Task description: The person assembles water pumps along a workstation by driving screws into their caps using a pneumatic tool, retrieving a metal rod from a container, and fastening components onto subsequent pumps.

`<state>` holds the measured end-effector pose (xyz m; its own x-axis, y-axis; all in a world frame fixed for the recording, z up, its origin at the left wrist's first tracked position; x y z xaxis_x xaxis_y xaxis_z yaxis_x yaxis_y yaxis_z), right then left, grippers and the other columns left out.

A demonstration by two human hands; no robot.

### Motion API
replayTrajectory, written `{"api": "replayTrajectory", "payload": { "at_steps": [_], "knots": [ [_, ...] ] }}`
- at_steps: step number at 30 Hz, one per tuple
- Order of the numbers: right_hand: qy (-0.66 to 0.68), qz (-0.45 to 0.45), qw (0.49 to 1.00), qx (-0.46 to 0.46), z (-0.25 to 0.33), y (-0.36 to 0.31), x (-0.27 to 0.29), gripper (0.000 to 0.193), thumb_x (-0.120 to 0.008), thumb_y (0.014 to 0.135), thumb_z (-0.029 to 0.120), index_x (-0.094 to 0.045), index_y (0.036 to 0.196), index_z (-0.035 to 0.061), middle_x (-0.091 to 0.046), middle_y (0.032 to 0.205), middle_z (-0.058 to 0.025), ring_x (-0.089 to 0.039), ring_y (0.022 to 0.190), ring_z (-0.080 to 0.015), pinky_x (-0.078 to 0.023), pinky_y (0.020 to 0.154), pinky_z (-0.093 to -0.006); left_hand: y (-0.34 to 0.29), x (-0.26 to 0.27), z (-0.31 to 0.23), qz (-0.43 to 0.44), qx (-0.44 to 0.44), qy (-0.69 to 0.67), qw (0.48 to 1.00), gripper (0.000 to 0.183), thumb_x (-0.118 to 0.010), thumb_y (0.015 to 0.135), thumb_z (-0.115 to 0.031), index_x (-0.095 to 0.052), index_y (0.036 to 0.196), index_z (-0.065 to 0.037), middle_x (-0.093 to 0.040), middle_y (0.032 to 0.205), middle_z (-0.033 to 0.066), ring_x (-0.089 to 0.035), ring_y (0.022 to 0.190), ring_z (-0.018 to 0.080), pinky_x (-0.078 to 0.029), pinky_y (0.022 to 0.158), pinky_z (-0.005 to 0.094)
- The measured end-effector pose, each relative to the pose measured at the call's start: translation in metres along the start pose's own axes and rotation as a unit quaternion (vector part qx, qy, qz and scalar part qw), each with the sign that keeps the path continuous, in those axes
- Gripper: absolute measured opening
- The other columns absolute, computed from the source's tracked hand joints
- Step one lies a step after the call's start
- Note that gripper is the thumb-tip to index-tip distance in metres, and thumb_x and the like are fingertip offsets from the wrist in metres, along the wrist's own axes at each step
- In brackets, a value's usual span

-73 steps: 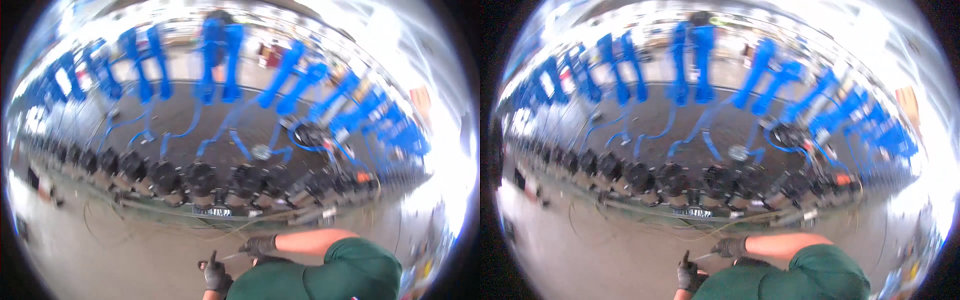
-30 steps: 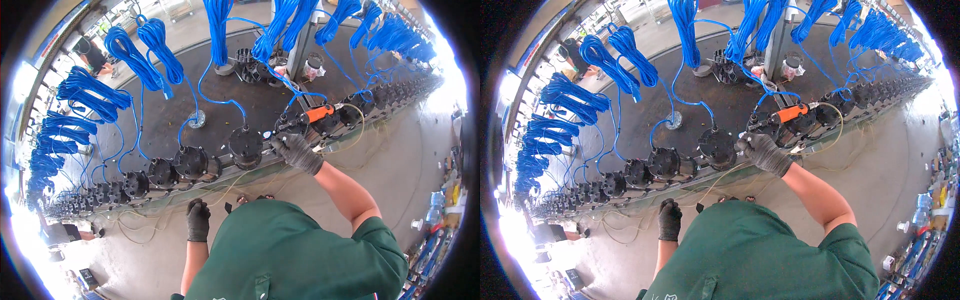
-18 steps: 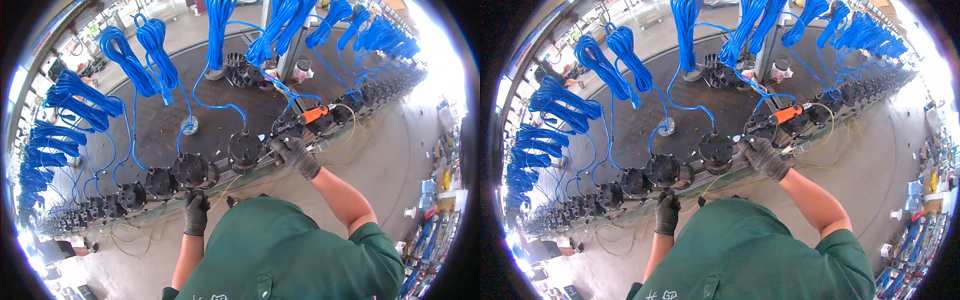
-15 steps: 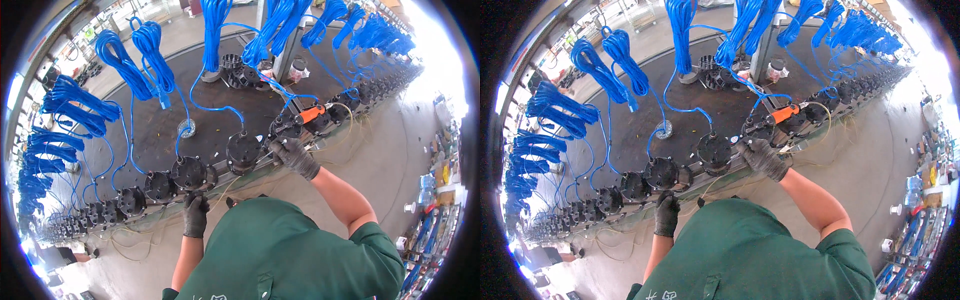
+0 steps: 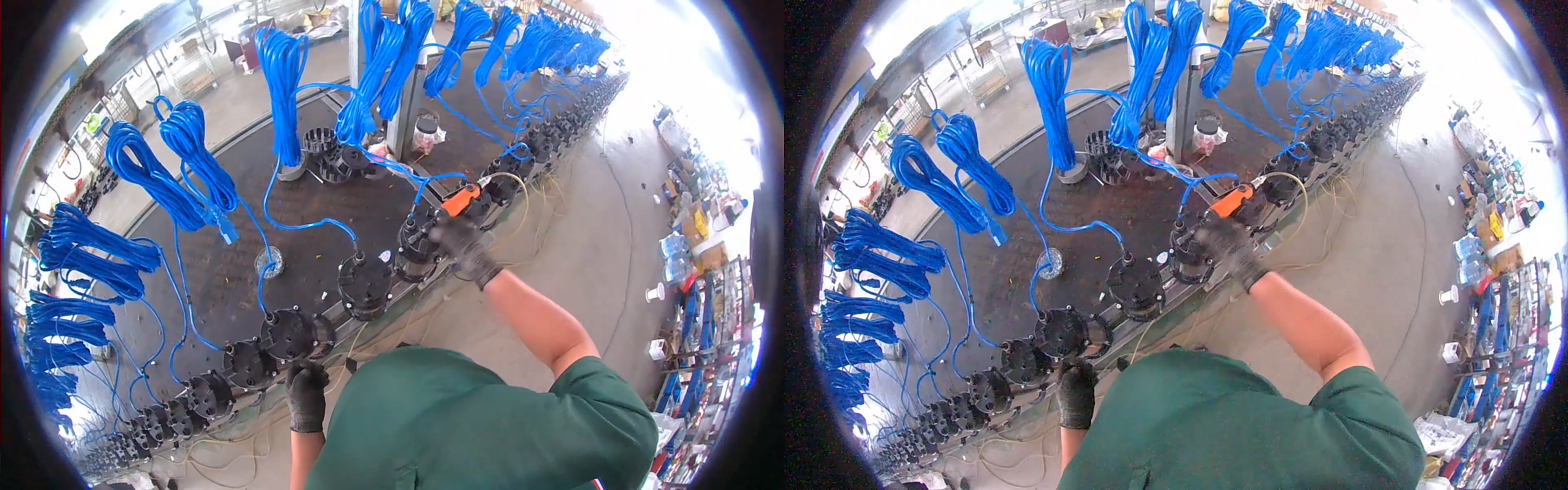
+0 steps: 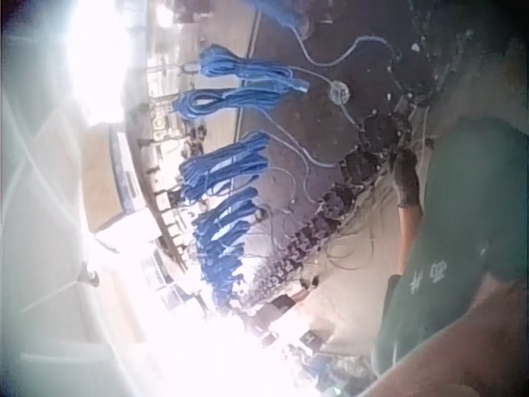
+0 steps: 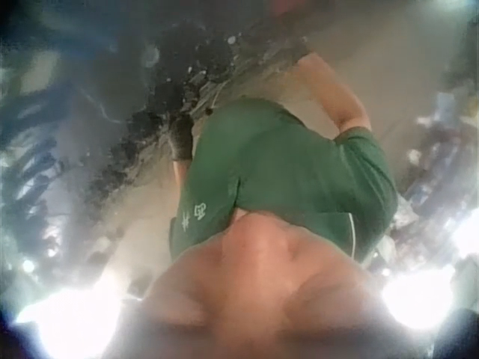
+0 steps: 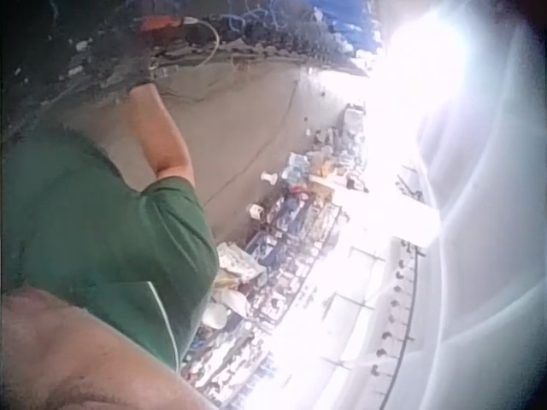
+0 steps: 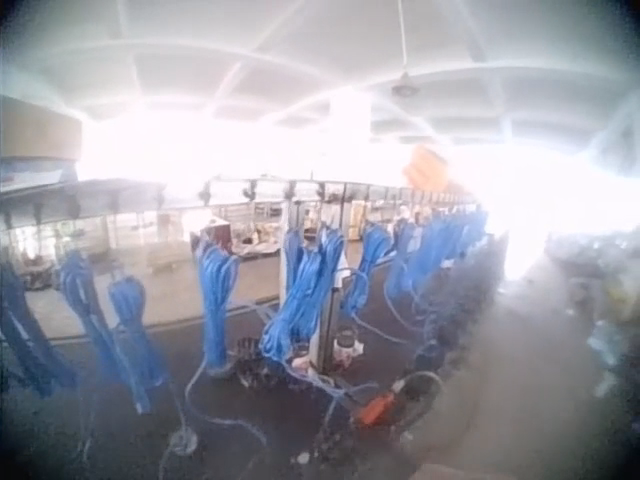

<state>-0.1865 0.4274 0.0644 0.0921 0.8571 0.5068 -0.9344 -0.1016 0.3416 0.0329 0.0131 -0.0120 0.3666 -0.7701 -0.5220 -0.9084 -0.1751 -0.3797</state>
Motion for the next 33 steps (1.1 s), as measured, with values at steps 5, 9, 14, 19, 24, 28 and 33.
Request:
{"api": "replayTrajectory", "payload": {
  "at_steps": [5, 9, 14, 19, 24, 28, 33],
  "knots": [
    [0.378, -0.197, 0.81, -0.403, -0.09, 0.003, 0.027, 0.022, -0.077, 0.085, 0.037, -0.068, 0.091, 0.0173, -0.067, 0.076, 0.0005, -0.065, 0.065, -0.0178, -0.05, 0.055, -0.032, 0.006, 0.011, 0.007, 0.05, 0.061, -0.037, 0.996, 0.016, -0.055, 0.08, -0.012, -0.056, 0.095, -0.007, -0.062, 0.091, 0.0103, -0.059, 0.078, 0.0226, -0.05, 0.068, 0.0348],
    [0.422, -0.187, 0.747, -0.479, -0.09, 0.007, 0.017, 0.022, -0.081, 0.082, 0.034, -0.065, 0.086, 0.0184, -0.067, 0.072, 0.0013, -0.063, 0.058, -0.0154, -0.051, 0.047, -0.0296, 0.013, 0.023, 0.025, 0.041, 0.036, 0.075, 0.996, 0.023, -0.054, 0.081, -0.012, -0.06, 0.102, -0.006, -0.064, 0.095, 0.0104, -0.061, 0.079, 0.0225, -0.05, 0.068, 0.0353],
    [0.504, -0.209, 0.684, -0.484, -0.116, 0.014, 0.01, 0.021, -0.079, 0.087, 0.019, -0.066, 0.102, 0.0152, -0.063, 0.075, -0.0001, -0.063, 0.064, -0.0157, -0.055, 0.057, -0.0279, 0.019, 0.004, 0.042, 0.041, 0.093, 0.079, 0.992, 0.022, -0.064, 0.092, -0.014, -0.062, 0.112, -0.005, -0.062, 0.085, 0.0045, -0.058, 0.072, 0.0148, -0.049, 0.063, 0.0306],
    [0.543, -0.136, 0.716, -0.417, -0.115, 0.013, 0.016, 0.017, -0.079, 0.086, 0.021, -0.065, 0.088, 0.0109, -0.06, 0.071, 0.0009, -0.053, 0.057, -0.0122, -0.045, 0.049, -0.0249, 0.037, -0.008, 0.069, 0.031, 0.066, 0.173, 0.982, 0.019, -0.065, 0.095, -0.016, -0.065, 0.11, -0.004, -0.062, 0.083, 0.0024, -0.058, 0.072, 0.0122, -0.049, 0.064, 0.0304],
    [0.616, -0.027, 0.765, -0.186, -0.022, 0.013, 0.041, 0.033, -0.077, 0.085, 0.033, -0.062, 0.103, 0.0098, -0.064, 0.091, -0.0011, -0.055, 0.075, -0.0133, -0.05, 0.069, -0.0312, 0.059, -0.02, 0.111, -0.013, -0.002, 0.367, 0.93, 0.029, -0.071, 0.089, -0.017, -0.065, 0.11, 0.002, -0.069, 0.088, 0.008, -0.065, 0.079, 0.0157, -0.054, 0.075, 0.0331],
    [0.682, 0.063, 0.722, -0.1, 0.046, 0.027, 0.033, 0.046, -0.078, 0.081, 0.037, -0.064, 0.113, 0.0066, -0.064, 0.096, -0.004, -0.062, 0.091, -0.0214, -0.053, 0.091, -0.043, 0.073, -0.059, 0.162, -0.051, -0.08, 0.41, 0.907, 0.035, -0.072, 0.085, -0.024, -0.067, 0.113, -0.003, -0.072, 0.095, 0.0133, -0.069, 0.085, 0.0234, -0.054, 0.079, 0.0371],
    [0.636, 0.161, 0.738, -0.154, 0.035, 0.028, 0.001, 0.051, -0.078, 0.076, 0.023, -0.061, 0.12, 0.0046, -0.065, 0.098, -0.0066, -0.066, 0.109, -0.0295, -0.055, 0.094, -0.0533, 0.095, -0.099, 0.222, -0.147, -0.036, 0.531, 0.833, 0.043, -0.072, 0.086, -0.033, -0.064, 0.123, -0.013, -0.073, 0.107, 0.0149, -0.07, 0.097, 0.0349, -0.054, 0.084, 0.0439]
  ]
}}
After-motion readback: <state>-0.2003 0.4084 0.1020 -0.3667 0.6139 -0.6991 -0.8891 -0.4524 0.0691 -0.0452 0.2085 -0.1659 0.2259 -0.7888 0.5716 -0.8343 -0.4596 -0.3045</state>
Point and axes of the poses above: each hand's wrist, its own y-axis towards the middle knuckle, its own x-axis out of the back of the hand, z = x × y, the point moved 5 cm from there along y, towards the middle knuckle
